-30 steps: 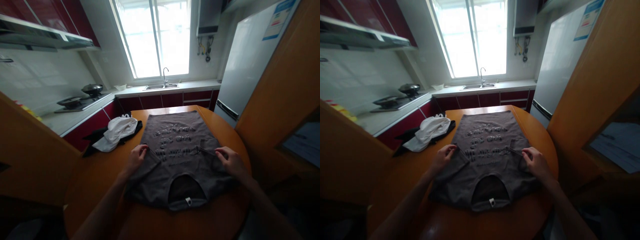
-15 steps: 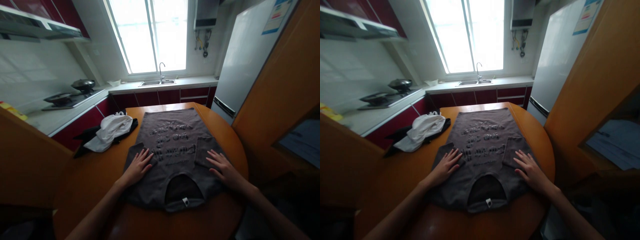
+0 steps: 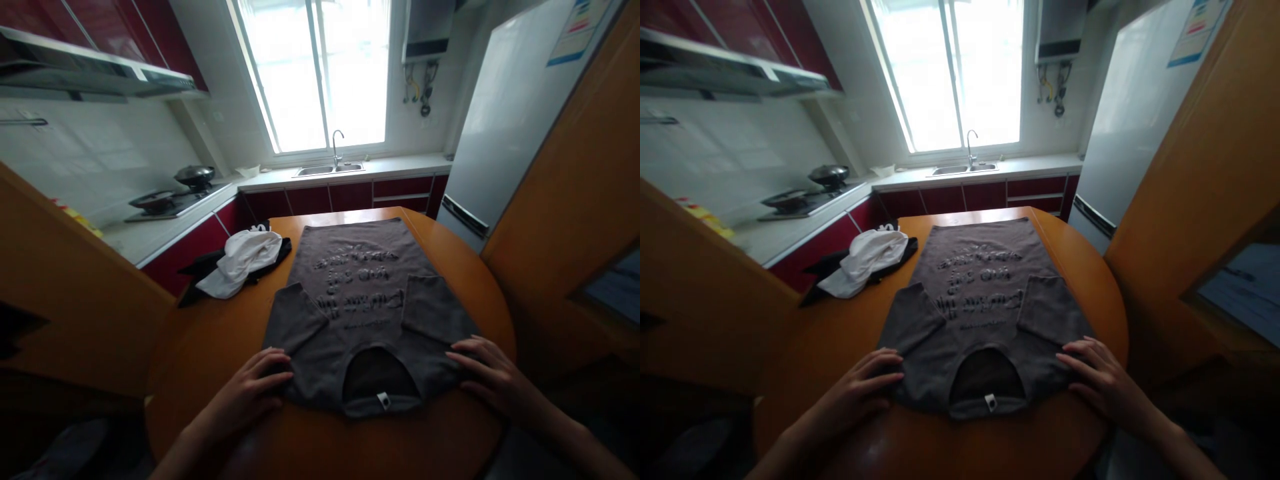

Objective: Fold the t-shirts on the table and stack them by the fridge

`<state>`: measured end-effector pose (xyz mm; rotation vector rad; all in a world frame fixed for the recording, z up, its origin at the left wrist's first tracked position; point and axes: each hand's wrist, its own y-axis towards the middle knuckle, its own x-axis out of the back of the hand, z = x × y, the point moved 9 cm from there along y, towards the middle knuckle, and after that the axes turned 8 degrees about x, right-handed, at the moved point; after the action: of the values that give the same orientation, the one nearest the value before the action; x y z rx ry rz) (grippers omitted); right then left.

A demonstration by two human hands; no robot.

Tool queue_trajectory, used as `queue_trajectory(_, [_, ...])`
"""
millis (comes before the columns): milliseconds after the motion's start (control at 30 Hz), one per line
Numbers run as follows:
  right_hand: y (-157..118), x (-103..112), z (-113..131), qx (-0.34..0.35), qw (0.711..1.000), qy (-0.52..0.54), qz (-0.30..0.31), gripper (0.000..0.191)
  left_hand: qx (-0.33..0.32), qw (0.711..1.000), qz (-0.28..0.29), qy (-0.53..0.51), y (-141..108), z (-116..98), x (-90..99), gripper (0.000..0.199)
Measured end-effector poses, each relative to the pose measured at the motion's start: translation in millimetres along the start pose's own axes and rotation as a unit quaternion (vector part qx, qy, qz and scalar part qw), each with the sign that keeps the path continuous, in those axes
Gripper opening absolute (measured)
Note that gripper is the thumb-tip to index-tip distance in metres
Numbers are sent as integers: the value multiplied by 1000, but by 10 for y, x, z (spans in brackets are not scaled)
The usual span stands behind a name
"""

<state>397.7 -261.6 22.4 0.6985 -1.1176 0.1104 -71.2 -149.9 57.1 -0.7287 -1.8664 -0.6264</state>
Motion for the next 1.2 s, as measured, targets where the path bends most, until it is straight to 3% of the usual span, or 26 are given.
queue_trajectory(200, [92,60,81,9,1000,14,-11,31,-12,998,-65,-6,45,-89,34,31])
queue_trajectory(333, [401,157,168,-19,997,22,-78,23,70,988,-139,13,496,-168,80,27])
queue_trajectory(433, [738,86,392,3,995,49,-92,21,106,985,-129,45,908,-197,-48,26])
queue_trajectory(533, [928,-22,623,35,993,69,-85,22,133,984,-112,46,1124,-102,-147,15])
queue_trajectory(667, [883,-79,649,28,992,82,-93,23,138,976,-165,-20,1117,0,-17,15])
queue_trajectory(800, [787,-107,525,10,990,92,-106,21,104,963,-238,-69,1054,-173,162,13])
queue_trajectory(867, [776,-142,494,7,990,98,-101,21,87,970,-214,-69,1085,-310,126,14])
queue_trajectory(967, [779,-194,465,5,991,102,-84,22,67,988,-133,-31,1184,-415,10,13])
queue_trajectory(1067, [807,-187,309,-30,993,84,-72,23,99,986,-131,-10,1274,-168,67,25])
queue_trajectory(1133, [859,-130,103,-79,992,55,-80,27,147,976,-160,12,1322,150,119,36])
queue_trajectory(1200, [946,-74,-134,-130,987,16,-87,33,189,968,-154,63,1378,467,42,47])
